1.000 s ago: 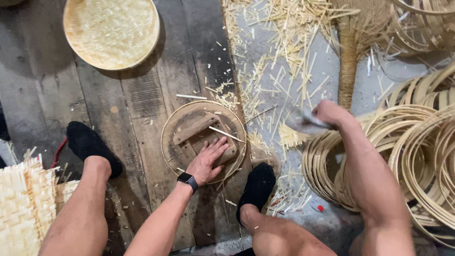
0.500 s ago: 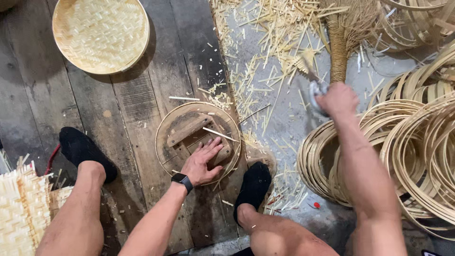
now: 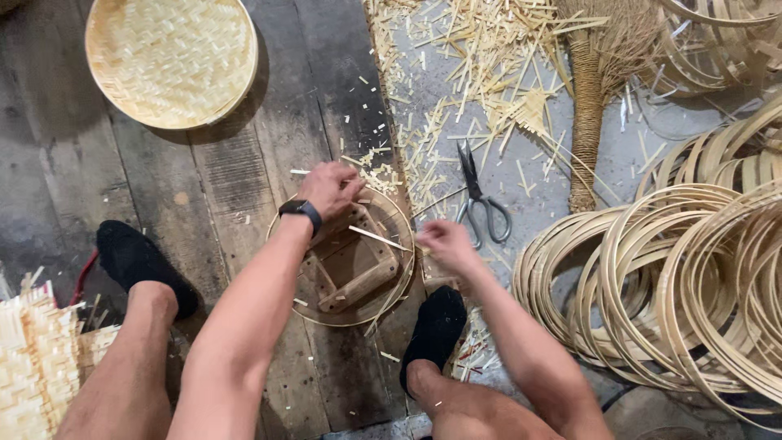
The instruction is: The person places a square woven bamboo mat onto a circular wooden base, secures it with a bamboo ring, and trims the excess bamboo strips using scissors.
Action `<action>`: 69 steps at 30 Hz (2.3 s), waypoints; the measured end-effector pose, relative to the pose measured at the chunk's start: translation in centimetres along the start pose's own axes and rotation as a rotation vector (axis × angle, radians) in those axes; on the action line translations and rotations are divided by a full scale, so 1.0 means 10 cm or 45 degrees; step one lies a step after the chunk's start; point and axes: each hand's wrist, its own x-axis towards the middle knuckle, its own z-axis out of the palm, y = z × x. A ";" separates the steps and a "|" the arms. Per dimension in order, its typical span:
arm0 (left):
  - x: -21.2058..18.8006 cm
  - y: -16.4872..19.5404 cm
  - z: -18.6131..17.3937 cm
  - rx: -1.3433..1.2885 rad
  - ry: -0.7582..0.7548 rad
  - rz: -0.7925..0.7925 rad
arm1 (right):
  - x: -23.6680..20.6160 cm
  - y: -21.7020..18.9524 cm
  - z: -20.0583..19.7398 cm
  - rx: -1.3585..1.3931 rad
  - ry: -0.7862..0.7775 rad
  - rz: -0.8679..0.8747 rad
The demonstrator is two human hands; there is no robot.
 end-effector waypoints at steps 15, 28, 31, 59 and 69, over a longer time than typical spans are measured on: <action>0.30 0.07 0.33 -0.234 -0.017 -0.364 | -0.07 -0.15 0.25 0.400 -0.020 0.025; -0.73 -1.10 -0.17 -0.331 -0.002 -0.726 | -0.24 0.14 0.32 0.190 -0.110 0.171; -0.96 -1.29 -0.08 -0.901 0.079 -0.834 | -0.12 0.16 0.00 0.446 0.178 0.057; -1.60 -0.78 1.07 -1.643 0.807 -1.369 | -0.15 -0.06 0.40 0.657 0.129 -0.143; -1.96 -0.30 1.64 -2.041 0.725 -1.350 | -0.34 -0.16 0.36 1.006 -0.043 0.044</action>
